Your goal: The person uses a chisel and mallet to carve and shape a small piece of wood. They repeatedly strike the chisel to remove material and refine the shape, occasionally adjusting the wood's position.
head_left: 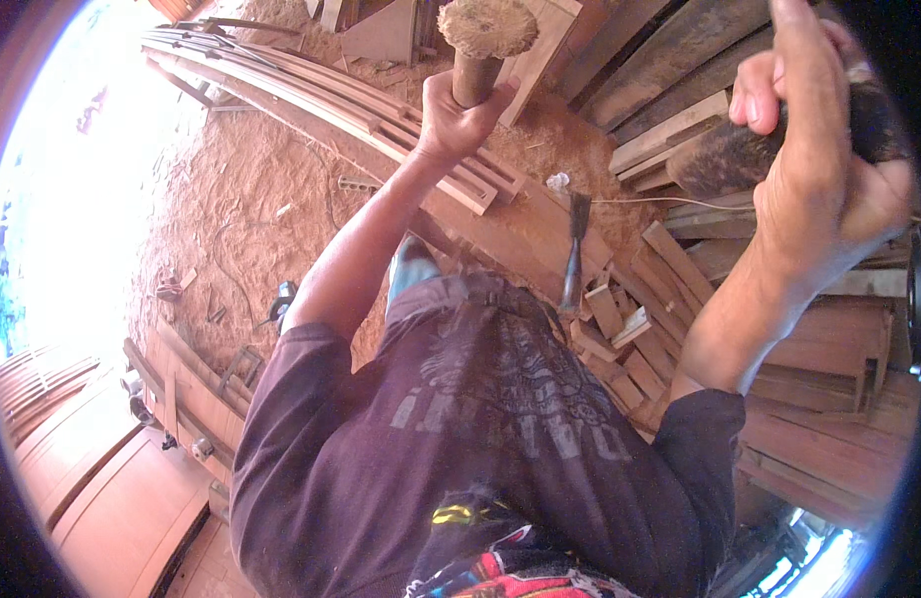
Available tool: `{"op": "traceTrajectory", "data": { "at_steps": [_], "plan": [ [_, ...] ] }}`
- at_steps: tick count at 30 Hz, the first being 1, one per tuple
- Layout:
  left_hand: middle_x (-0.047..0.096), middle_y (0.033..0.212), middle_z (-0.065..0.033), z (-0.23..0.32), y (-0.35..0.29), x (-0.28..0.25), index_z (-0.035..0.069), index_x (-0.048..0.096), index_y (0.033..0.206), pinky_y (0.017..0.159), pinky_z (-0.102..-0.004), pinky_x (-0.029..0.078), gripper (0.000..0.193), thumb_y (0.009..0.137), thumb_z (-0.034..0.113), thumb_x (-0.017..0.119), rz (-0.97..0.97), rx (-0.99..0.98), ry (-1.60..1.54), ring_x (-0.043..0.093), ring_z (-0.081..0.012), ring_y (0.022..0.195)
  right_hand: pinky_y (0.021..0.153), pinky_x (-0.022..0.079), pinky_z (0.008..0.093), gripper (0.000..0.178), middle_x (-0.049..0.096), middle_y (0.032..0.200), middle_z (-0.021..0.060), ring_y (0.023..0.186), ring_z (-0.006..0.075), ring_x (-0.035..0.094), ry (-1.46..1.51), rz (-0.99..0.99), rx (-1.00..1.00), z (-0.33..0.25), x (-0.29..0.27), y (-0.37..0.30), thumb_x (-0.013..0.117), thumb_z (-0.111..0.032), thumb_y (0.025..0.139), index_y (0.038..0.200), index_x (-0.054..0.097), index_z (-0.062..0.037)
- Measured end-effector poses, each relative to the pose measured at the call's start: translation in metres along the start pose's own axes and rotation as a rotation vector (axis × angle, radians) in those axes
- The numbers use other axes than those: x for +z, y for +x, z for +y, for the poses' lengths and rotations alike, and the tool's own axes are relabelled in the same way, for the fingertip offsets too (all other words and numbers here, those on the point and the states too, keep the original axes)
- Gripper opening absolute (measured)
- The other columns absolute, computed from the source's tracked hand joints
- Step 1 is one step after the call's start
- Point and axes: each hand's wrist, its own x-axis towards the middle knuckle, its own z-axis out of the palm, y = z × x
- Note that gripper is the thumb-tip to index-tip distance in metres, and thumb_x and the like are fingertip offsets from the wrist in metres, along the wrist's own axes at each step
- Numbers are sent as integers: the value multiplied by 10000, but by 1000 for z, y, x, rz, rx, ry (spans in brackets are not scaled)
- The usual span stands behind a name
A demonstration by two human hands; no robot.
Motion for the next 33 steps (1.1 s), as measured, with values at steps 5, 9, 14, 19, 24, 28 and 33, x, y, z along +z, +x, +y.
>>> {"op": "traceTrajectory", "data": {
  "at_steps": [5,9,14,19,24,28,33],
  "plan": [
    [552,633,65,-34,-1,-3,41,588,682,491,-283,396,349,913,207,789,9,41,-30,487,-35,583,609,527,411,289,695,705,157,619,289,690,-612,-608,-42,56,42,-37,770,-217,923,1007,667,39],
    [552,608,58,-46,16,-25,55,640,693,475,-275,386,298,915,188,787,119,-73,-81,490,-29,555,730,557,431,282,731,874,226,769,343,731,-579,-695,-7,56,19,-29,759,-149,913,1102,644,25],
    [578,607,34,29,23,-18,91,622,693,466,-267,376,290,900,145,817,133,34,-44,510,-67,510,767,550,352,238,747,930,100,828,152,685,-370,-516,227,37,-2,-40,771,-101,923,1103,677,21],
    [556,604,55,3,0,-9,96,605,682,492,-258,356,309,917,130,803,93,91,-69,491,-56,530,726,567,373,197,775,872,143,765,247,757,-274,-404,187,31,-2,-37,775,-126,898,1041,724,0],
    [543,592,60,-2,-8,-5,98,591,664,502,-252,351,332,929,117,790,128,111,-40,480,-44,547,639,573,357,192,751,981,17,750,183,711,-188,-261,258,17,-5,-21,753,-30,938,1122,700,-33],
    [559,601,58,-2,-9,4,85,605,675,506,-251,360,312,933,109,780,140,117,-31,490,-45,560,594,558,397,210,756,872,92,672,275,713,294,-159,312,11,14,-23,737,-62,920,1111,679,2],
    [570,654,57,-39,-19,-2,63,638,748,524,-267,394,276,937,203,784,162,97,51,494,-27,610,710,562,478,307,692,874,286,823,460,689,-603,-708,-50,31,43,-26,743,-147,889,1111,637,37]
  ]
}}
